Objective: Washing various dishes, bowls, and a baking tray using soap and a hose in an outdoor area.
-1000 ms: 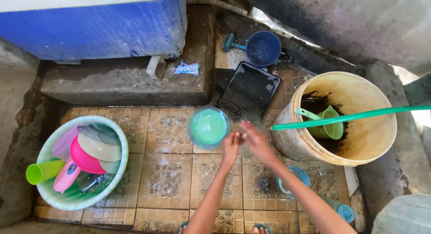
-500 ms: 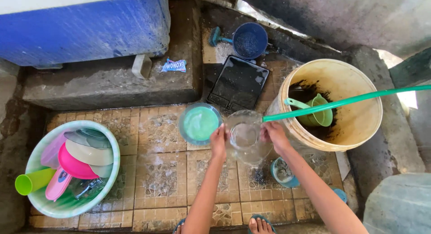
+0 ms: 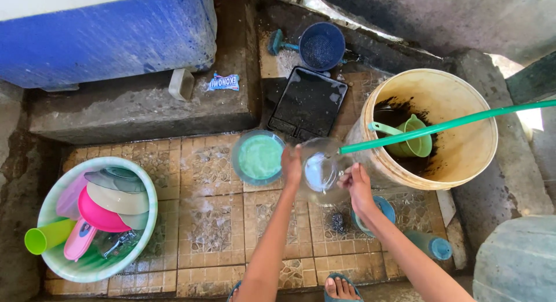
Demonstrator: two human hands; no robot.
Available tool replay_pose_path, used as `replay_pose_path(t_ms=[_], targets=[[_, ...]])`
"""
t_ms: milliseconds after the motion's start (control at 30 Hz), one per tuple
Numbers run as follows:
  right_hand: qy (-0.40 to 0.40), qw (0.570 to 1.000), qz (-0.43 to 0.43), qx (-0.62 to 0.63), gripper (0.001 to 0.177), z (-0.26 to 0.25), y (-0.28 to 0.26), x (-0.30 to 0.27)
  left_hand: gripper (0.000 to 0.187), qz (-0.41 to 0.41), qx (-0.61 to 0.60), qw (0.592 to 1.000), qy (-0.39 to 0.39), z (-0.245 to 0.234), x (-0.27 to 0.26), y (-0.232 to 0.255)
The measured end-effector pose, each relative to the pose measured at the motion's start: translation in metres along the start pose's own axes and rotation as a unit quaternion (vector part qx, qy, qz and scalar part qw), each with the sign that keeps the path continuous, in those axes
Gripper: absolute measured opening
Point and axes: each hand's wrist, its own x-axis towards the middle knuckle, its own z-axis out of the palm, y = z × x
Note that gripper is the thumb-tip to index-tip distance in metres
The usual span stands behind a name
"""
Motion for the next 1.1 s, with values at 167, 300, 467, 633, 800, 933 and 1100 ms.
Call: replay_pose_path(t_ms=[167,300,467,633,800,933,1100], targets=[[-0.032,0.998,0.011,-0.055,0.036,0.035,-0.012,0.002,0.054,0.18,0.216,0.954,-0.099,0.004,-0.05,0.106],[0.002,0.997,0.028,0.066,0.032,0.062,-0.035,0.008,0.024,0.414,0.345,0.834,-0.119,0.017,-0.095,0.116],[0.022,0.985,0.045,0.164,0.028,0.013,0.007,0.024,0.038,0.455,0.273,0.846,-0.046,-0.01,-0.112,0.086],[-0.015,0.992,0.015,0.121,0.036,-0.016,0.025,0.021,0.049,0.346,0.13,0.929,-0.023,-0.02,-0.064,0.062],[-0.086,0.994,0.061,-0.03,0.03,0.052,-0.041,0.014,0.043,0.231,0.257,0.93,-0.124,-0.008,-0.036,0.102],[-0.11,0.992,0.01,-0.065,0.023,0.048,-0.001,0.059,0.043,0.361,0.312,0.874,-0.094,0.005,-0.062,0.113],[-0.13,0.989,-0.032,-0.065,0.016,0.06,0.004,0.068,0.06,0.246,0.191,0.95,0.02,-0.011,-0.092,0.078]])
